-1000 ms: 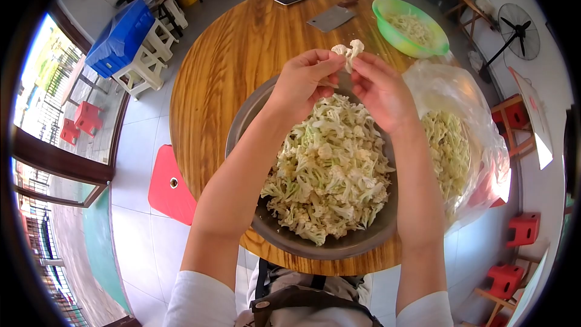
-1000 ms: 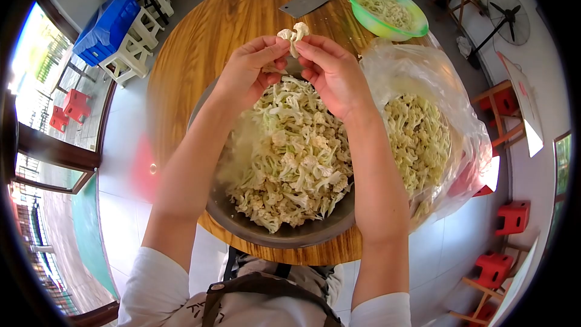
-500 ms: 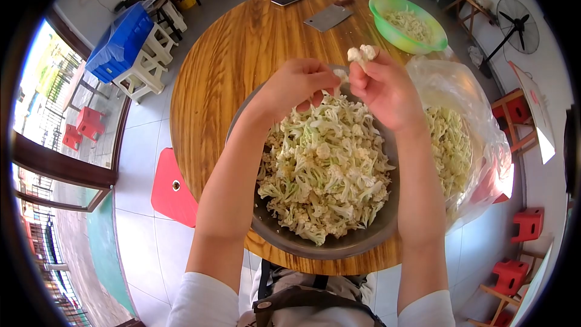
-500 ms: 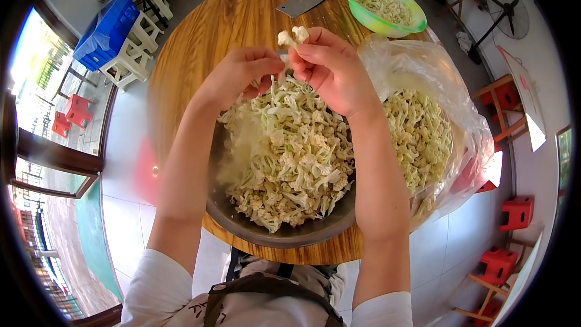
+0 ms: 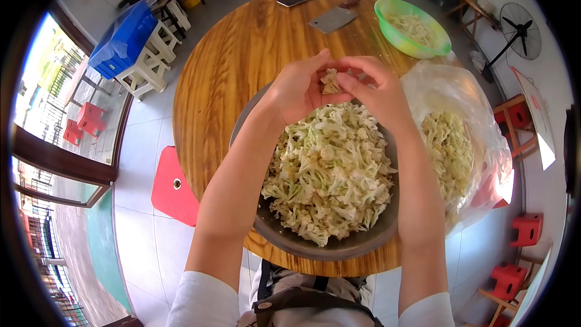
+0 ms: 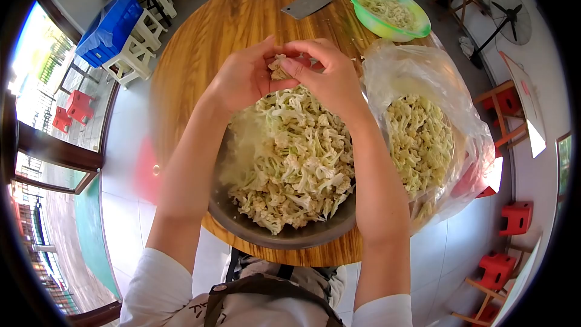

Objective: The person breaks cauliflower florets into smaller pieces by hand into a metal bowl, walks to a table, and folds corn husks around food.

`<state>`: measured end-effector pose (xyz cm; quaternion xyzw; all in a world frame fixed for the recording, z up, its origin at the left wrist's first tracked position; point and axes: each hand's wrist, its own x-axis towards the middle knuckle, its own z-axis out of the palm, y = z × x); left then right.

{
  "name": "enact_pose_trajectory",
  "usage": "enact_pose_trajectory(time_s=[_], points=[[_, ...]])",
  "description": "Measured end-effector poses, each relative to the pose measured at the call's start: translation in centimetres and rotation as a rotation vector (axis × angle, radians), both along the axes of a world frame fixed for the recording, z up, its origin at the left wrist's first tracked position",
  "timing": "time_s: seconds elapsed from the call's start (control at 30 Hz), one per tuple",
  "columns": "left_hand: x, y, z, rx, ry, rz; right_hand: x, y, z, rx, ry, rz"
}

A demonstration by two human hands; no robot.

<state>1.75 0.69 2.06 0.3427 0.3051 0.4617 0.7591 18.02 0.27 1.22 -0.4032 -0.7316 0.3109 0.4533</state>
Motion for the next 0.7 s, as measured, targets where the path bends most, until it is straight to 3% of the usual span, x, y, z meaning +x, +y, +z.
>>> enact_pose_trajectory(time_s=[0.2, 0.4, 0.7], points=[[-0.1, 0.1, -0.6, 0.064, 0.072, -0.126, -0.6, -0.4, -0.6, -0.13, 0.047, 0.084], [-0.7, 0.3, -0.6, 0.051, -0.122, -0.2, 0.1, 0.0, 0.4, -0.388, 0.387, 0.002], [-0.3, 0.0, -0.4, 0.084, 0.121, -0.061, 0.4, 1.2, -0.9, -0.335, 0.585, -0.073]])
